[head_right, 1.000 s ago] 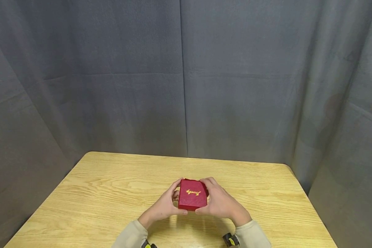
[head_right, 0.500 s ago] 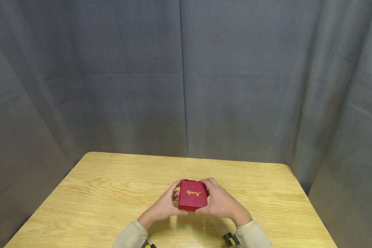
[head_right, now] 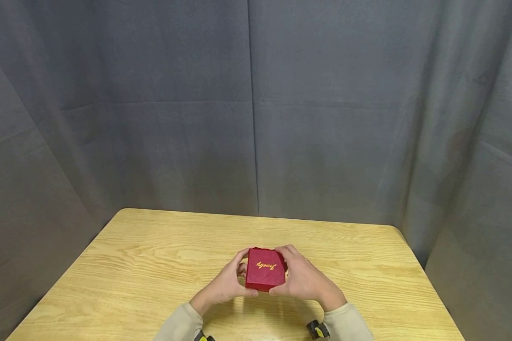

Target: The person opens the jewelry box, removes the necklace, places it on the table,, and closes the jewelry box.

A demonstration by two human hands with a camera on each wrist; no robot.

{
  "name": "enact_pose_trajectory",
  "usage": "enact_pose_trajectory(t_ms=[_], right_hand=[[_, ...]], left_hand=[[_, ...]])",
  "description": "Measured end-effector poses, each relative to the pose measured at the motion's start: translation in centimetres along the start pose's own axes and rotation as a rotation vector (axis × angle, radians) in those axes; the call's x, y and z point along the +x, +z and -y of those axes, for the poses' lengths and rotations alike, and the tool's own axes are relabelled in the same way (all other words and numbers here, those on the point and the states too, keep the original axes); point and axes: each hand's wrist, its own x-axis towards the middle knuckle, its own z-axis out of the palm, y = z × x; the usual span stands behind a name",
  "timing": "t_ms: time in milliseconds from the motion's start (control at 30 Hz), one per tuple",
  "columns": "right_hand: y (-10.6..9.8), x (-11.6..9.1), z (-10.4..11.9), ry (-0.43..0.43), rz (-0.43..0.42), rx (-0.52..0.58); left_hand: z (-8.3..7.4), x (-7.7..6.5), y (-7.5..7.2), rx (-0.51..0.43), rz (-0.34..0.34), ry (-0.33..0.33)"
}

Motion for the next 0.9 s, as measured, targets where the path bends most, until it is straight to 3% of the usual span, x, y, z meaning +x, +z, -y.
enact_pose_trajectory(t_ms=[900], right_hand=[[-0.05,-0.21,0.06,-0.006,-0.011,0.015]], left_hand=[[-0.19,-0.2,0.02,-0.029,0.017,-0.008]])
